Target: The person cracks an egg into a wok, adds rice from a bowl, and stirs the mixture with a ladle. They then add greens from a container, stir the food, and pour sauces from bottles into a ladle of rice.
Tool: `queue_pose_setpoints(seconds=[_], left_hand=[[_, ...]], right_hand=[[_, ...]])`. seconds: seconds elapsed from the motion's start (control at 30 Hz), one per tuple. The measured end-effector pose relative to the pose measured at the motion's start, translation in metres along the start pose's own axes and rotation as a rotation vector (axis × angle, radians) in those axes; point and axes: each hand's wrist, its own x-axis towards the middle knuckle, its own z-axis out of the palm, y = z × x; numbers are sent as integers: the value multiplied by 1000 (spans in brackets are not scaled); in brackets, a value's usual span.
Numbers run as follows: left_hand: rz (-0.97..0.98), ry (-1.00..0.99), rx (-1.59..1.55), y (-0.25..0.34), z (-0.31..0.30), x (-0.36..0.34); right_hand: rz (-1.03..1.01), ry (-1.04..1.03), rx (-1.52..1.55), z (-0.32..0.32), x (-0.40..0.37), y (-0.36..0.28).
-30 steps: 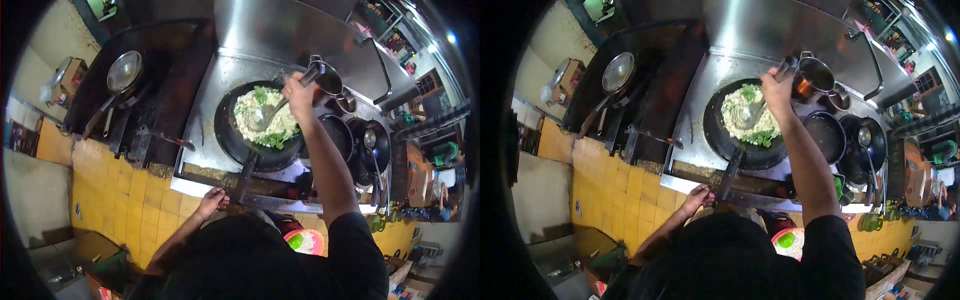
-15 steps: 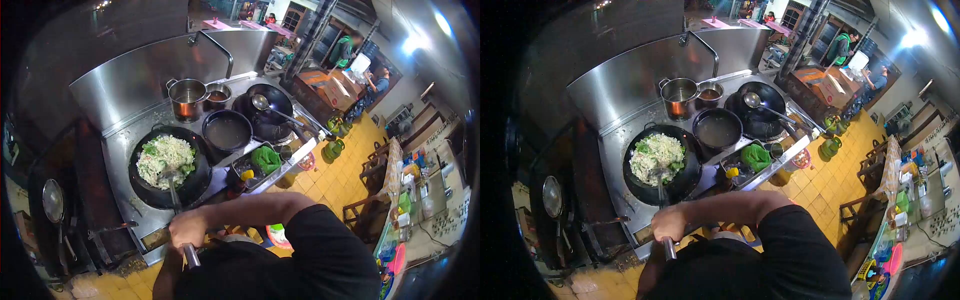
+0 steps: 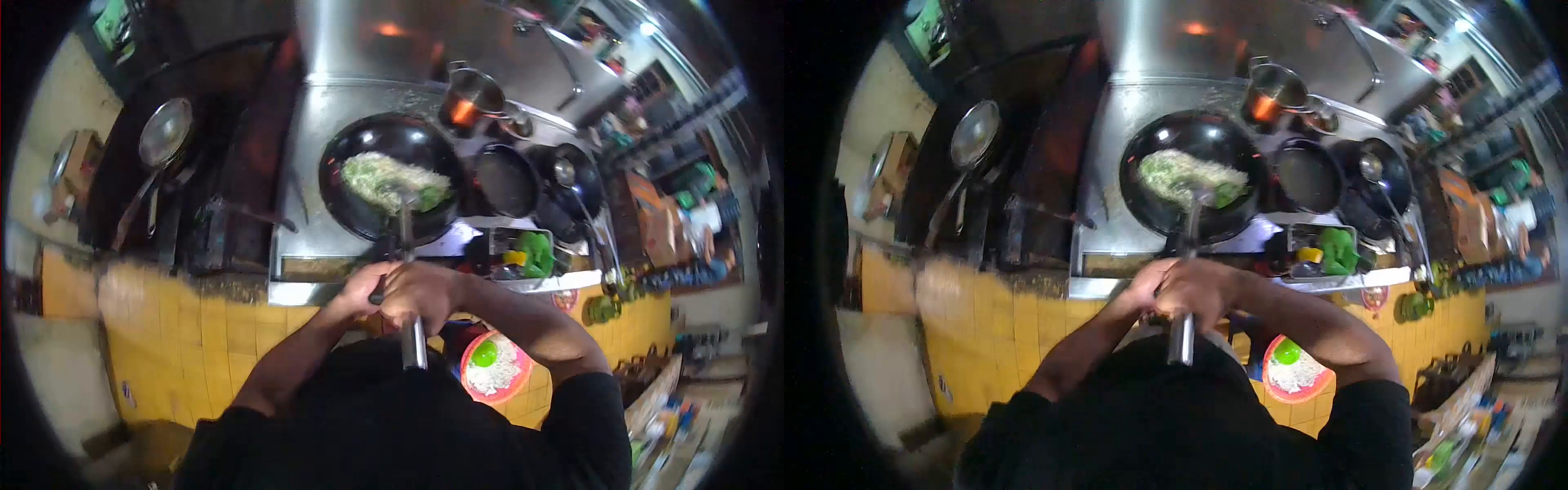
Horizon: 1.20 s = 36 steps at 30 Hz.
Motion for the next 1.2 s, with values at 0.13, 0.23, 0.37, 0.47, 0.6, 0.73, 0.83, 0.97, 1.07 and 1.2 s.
queue_pose_setpoints(seconds=[0.13, 0.23, 0.37, 0.47, 0.6, 0.73, 0.83, 0.97, 1.07, 1.2], left_hand=[[-680, 52, -632, 8, -7, -70], [-718, 265, -431, 11, 6, -76], [-814, 97, -993, -16, -18, -17], [-839, 275, -778, 21, 0, 12], [-227, 28, -38, 10, 14, -51], [-680, 200, -518, -10, 12, -32], [-798, 289, -759, -42, 1, -1], [-807, 332, -923, -59, -2, 4], [-763, 263, -764, -41, 2, -15], [-715, 411, -703, -31, 0, -54]], right_hand=[[111, -36, -185, -5, 3, 16], [82, -27, -137, -17, 3, -12], [53, -77, -30, -6, -4, -29], [145, -305, -196, 1, -15, 23], [108, -355, -332, -52, -11, 31], [-89, -57, -233, -148, -28, -35], [-147, 675, -95, -180, -70, -37], [-21, 1267, 423, -207, -88, 71], [92, 1386, 615, -196, -79, 167], [135, 1481, 506, -210, -52, 114]])
